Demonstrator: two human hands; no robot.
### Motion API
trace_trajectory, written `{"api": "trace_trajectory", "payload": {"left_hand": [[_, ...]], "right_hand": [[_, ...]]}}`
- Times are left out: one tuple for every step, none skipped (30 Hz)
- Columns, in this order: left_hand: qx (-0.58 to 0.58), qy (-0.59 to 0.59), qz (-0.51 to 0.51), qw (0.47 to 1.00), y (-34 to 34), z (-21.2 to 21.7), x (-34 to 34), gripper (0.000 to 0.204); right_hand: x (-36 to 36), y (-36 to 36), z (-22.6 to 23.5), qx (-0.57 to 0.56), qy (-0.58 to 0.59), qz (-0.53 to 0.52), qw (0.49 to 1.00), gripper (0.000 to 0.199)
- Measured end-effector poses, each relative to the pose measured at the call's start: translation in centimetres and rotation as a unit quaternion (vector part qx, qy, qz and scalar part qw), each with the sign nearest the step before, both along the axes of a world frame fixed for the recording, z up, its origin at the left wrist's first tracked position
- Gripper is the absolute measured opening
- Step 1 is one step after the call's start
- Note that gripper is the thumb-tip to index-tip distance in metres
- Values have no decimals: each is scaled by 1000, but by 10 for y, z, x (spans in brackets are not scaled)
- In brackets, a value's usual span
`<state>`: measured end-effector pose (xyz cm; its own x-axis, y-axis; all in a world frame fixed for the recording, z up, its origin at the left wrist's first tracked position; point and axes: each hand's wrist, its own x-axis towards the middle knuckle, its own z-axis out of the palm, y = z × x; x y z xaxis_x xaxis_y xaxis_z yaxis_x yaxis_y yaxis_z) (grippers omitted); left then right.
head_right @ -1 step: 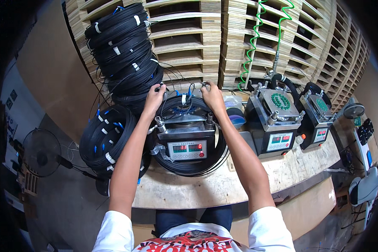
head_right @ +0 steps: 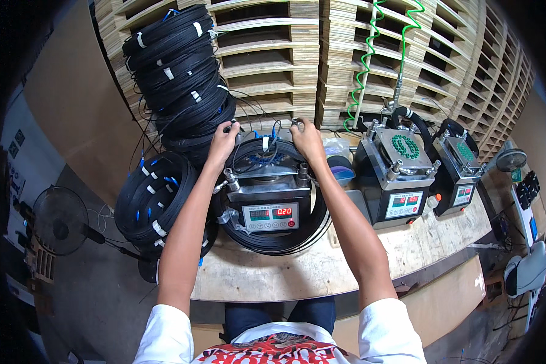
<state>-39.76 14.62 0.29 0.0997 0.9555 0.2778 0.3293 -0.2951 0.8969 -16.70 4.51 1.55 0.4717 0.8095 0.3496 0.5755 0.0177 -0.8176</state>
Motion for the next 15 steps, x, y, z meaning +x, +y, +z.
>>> {"api": "trace_trajectory", "payload": {"left_hand": [[0,-1,-2,1000,-2,1,3,65],[-3,0,-4,1000,-4,3,5,64],[-6,1,-6,1000,-6,4,7,63],[-4,2,-6,1000,-5,3,6,63],[-4,2,-6,1000,-4,3,4,62],[-3,2,-6,1000,-3,2,3,62],[-2,3,-7,1000,-3,3,3,62],[-6,1,-10,1000,-5,3,3,61],[-10,0,-12,1000,-6,3,4,60],[-8,0,-12,1000,-6,3,4,60],[-3,3,-8,1000,-6,3,5,60],[1,6,-4,1000,-6,3,6,59],[-1,1,-7,1000,-4,3,5,58],[-1,1,-6,1000,-3,2,4,58],[-1,0,-5,1000,-3,1,2,58]], "right_hand": [[2,0,-1,-5,2,-6,1000,45],[4,-1,-1,-5,2,-8,1000,45],[7,-2,-2,1,-1,-9,1000,44],[5,-3,-1,8,-3,-7,1000,44],[3,-4,1,10,-2,-7,1000,44],[1,-5,2,0,5,-6,1000,43],[1,-5,3,-11,11,-5,1000,42],[1,-6,3,-9,11,-6,1000,42],[2,-6,3,-7,-3,-6,1000,42],[3,-6,3,-3,-18,-5,1000,41],[3,-6,3,-2,-18,-4,1000,41],[3,-5,2,5,-13,-6,1000,41],[2,-6,2,10,-9,-6,1000,41],[0,-6,2,11,-9,-5,1000,41],[-1,-6,2,12,-8,-6,1000,41]]}}
